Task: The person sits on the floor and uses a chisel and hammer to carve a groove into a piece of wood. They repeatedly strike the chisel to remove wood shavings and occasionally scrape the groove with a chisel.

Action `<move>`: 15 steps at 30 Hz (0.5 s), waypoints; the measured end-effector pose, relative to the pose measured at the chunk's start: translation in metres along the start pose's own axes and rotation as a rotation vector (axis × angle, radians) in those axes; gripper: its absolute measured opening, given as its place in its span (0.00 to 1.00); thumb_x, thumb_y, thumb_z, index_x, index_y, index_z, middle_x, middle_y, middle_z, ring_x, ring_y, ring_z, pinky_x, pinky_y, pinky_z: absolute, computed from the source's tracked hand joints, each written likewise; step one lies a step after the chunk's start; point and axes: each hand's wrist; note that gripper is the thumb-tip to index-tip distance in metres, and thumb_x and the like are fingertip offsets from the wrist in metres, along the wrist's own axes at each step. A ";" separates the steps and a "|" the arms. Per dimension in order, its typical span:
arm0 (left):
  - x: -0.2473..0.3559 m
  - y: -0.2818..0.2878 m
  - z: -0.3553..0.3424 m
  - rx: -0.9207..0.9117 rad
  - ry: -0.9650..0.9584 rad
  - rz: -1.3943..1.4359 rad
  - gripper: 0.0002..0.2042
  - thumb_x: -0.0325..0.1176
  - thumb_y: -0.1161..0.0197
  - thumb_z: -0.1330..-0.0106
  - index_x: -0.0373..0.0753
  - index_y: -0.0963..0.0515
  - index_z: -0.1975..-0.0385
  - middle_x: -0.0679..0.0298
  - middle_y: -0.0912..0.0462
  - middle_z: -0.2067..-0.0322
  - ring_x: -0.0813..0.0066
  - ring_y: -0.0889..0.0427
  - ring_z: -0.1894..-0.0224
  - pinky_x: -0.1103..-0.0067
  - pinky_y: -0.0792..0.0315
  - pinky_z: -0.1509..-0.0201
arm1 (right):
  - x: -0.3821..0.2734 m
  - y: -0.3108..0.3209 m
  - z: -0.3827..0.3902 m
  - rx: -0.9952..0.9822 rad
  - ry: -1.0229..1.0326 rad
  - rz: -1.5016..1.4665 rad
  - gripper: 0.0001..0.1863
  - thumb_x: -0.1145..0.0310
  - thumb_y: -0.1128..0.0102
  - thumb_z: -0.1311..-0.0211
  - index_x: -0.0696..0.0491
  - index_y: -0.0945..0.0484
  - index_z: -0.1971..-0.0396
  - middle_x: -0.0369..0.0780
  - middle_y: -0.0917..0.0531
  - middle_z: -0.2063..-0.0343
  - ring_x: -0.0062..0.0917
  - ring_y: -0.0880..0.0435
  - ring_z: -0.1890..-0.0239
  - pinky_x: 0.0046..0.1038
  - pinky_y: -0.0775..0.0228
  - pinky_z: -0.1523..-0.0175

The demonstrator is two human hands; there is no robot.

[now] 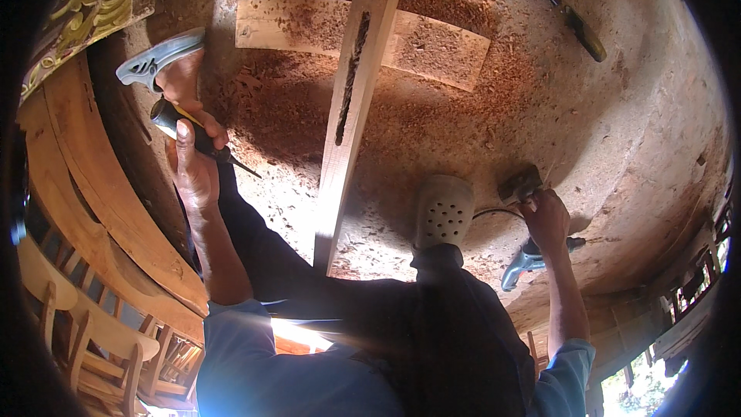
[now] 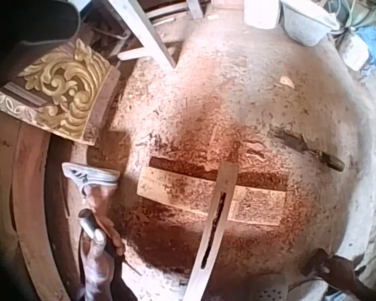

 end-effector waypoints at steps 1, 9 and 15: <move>0.000 0.000 0.000 -0.002 -0.001 0.003 0.27 0.51 0.32 0.34 0.32 0.29 0.51 0.64 0.25 0.75 0.76 0.27 0.75 0.80 0.32 0.68 | 0.000 -0.001 0.000 0.012 0.009 0.007 0.14 0.63 0.28 0.48 0.53 0.17 0.63 0.47 0.16 0.64 0.45 0.16 0.59 0.43 0.26 0.56; 0.002 0.005 0.002 -0.027 -0.019 0.007 0.27 0.51 0.33 0.33 0.31 0.29 0.50 0.64 0.24 0.75 0.76 0.27 0.74 0.80 0.32 0.68 | 0.001 -0.004 -0.001 -0.015 -0.031 0.010 0.17 0.57 0.30 0.48 0.54 0.18 0.63 0.46 0.16 0.66 0.43 0.16 0.61 0.41 0.25 0.57; 0.010 0.007 0.006 -0.030 -0.033 0.161 0.28 0.49 0.33 0.33 0.30 0.28 0.46 0.62 0.23 0.71 0.75 0.24 0.72 0.80 0.30 0.66 | 0.002 -0.006 -0.001 -0.036 -0.037 0.049 0.17 0.59 0.30 0.46 0.54 0.17 0.62 0.48 0.16 0.64 0.45 0.16 0.59 0.44 0.26 0.56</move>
Point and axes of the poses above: each hand's wrist, its own z-axis away from the middle knuckle, its own y-axis out of the back of the hand, x = y × z
